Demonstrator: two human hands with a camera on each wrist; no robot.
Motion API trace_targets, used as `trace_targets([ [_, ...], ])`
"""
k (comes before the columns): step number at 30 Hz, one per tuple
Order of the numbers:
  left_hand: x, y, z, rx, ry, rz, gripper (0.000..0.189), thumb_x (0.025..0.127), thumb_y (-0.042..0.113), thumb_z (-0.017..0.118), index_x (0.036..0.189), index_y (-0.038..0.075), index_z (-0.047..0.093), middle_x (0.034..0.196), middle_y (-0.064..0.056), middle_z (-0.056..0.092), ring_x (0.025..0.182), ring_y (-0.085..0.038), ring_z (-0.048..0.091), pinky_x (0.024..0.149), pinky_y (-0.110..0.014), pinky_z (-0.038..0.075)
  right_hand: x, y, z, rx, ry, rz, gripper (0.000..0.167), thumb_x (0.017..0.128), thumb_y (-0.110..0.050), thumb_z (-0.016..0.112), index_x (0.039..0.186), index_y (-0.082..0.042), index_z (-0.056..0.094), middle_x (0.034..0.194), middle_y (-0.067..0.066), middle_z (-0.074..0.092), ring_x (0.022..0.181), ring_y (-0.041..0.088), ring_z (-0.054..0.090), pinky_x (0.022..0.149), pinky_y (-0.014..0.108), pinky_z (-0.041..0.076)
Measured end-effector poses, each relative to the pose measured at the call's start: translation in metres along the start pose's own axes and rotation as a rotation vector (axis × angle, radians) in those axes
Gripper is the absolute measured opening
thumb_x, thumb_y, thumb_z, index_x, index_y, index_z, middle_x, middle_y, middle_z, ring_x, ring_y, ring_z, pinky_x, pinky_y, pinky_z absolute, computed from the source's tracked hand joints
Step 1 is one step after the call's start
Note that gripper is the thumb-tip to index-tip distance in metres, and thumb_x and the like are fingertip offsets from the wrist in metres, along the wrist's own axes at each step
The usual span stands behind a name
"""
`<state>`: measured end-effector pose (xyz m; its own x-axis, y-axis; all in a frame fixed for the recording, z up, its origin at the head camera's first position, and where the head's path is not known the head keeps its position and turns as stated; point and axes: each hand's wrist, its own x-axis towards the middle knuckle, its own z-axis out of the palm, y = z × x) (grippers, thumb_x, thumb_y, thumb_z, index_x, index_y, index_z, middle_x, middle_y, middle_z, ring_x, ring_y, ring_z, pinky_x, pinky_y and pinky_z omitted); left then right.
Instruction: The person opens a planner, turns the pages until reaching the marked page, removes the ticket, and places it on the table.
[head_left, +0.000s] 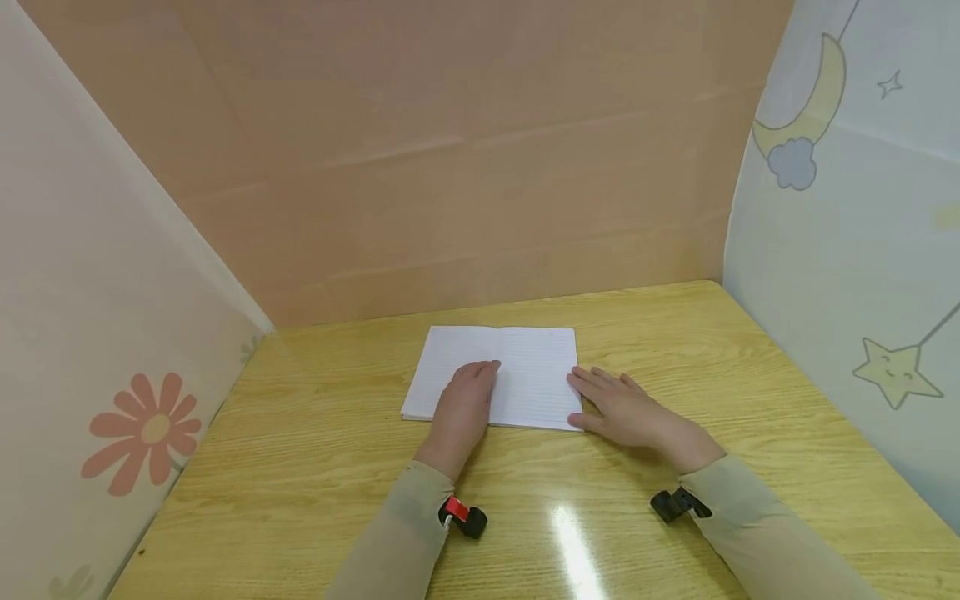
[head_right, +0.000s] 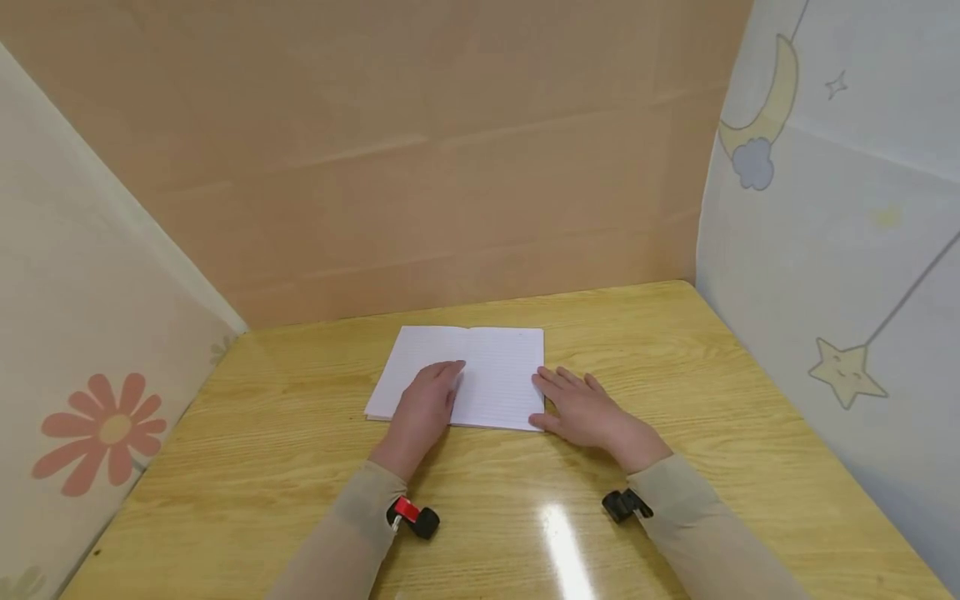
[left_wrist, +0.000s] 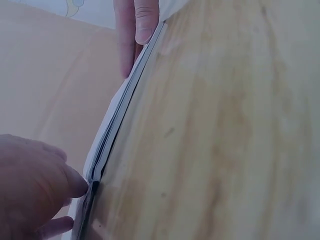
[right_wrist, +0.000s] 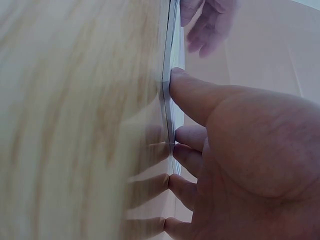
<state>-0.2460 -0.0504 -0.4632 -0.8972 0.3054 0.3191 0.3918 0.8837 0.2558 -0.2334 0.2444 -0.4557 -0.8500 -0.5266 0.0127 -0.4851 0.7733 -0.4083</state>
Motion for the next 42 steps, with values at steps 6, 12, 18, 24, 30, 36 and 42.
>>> trace_targets([
  [6, 0.001, 0.007, -0.001, -0.066, -0.057, -0.013, 0.040, 0.111, 0.016, 0.069, 0.149, 0.005, 0.066, 0.139, -0.013, 0.074, 0.131, -0.032, 0.068, 0.112, -0.045, 0.054, 0.000, 0.001, 0.002, -0.013, 0.016, -0.004, 0.082, 0.111, -0.058, 0.059, 0.169, -0.001, 0.042, 0.174, 0.022, 0.039, 0.159, 0.054, 0.031, 0.122, 0.082, 0.018],
  [12, 0.000, 0.016, -0.001, -0.105, -0.130, -0.012, 0.059, 0.112, 0.046, 0.066, 0.156, 0.006, 0.061, 0.159, -0.013, 0.061, 0.150, -0.034, 0.053, 0.125, -0.059, 0.037, 0.002, 0.002, 0.002, -0.021, 0.029, -0.010, 0.082, 0.111, -0.057, 0.060, 0.167, -0.001, 0.044, 0.173, 0.022, 0.041, 0.158, 0.055, 0.033, 0.121, 0.082, 0.020],
  [18, -0.003, 0.025, 0.001, -0.072, -0.224, -0.025, 0.075, 0.111, 0.065, 0.054, 0.166, 0.014, 0.051, 0.174, -0.009, 0.043, 0.163, -0.035, 0.032, 0.127, -0.074, 0.019, 0.003, -0.002, 0.001, -0.028, 0.009, 0.009, 0.080, 0.111, -0.052, 0.063, 0.168, 0.000, 0.042, 0.174, 0.021, 0.039, 0.160, 0.053, 0.031, 0.123, 0.080, 0.018],
  [24, -0.004, 0.026, 0.006, -0.019, -0.259, -0.035, 0.078, 0.109, 0.067, 0.055, 0.168, 0.017, 0.049, 0.176, -0.006, 0.041, 0.165, -0.032, 0.029, 0.128, -0.074, 0.015, 0.002, 0.001, 0.002, -0.016, 0.007, 0.012, 0.081, 0.111, -0.054, 0.062, 0.169, -0.001, 0.041, 0.175, 0.020, 0.037, 0.161, 0.052, 0.029, 0.124, 0.080, 0.017],
  [30, -0.003, 0.026, 0.009, -0.015, -0.252, -0.046, 0.074, 0.110, 0.063, 0.058, 0.168, 0.018, 0.049, 0.175, -0.006, 0.041, 0.165, -0.032, 0.029, 0.129, -0.073, 0.015, -0.001, 0.000, -0.002, 0.008, 0.025, -0.028, 0.081, 0.112, -0.056, 0.060, 0.167, 0.000, 0.043, 0.172, 0.025, 0.041, 0.156, 0.057, 0.033, 0.119, 0.084, 0.019],
  [36, -0.004, 0.026, 0.009, -0.022, -0.224, -0.050, 0.067, 0.112, 0.057, 0.058, 0.168, 0.020, 0.049, 0.173, -0.004, 0.045, 0.163, -0.031, 0.034, 0.128, -0.073, 0.017, -0.002, -0.002, -0.003, 0.013, 0.014, -0.017, 0.081, 0.111, -0.056, 0.060, 0.169, -0.002, 0.041, 0.174, 0.023, 0.038, 0.159, 0.055, 0.031, 0.122, 0.082, 0.017],
  [42, -0.005, 0.026, 0.009, -0.024, -0.172, -0.055, 0.057, 0.115, 0.045, 0.060, 0.165, 0.018, 0.053, 0.166, -0.005, 0.054, 0.158, -0.033, 0.043, 0.127, -0.072, 0.024, 0.000, 0.001, 0.001, 0.031, 0.032, -0.012, 0.086, 0.110, -0.058, 0.061, 0.171, -0.002, 0.037, 0.173, 0.023, 0.039, 0.159, 0.055, 0.031, 0.123, 0.081, 0.017],
])
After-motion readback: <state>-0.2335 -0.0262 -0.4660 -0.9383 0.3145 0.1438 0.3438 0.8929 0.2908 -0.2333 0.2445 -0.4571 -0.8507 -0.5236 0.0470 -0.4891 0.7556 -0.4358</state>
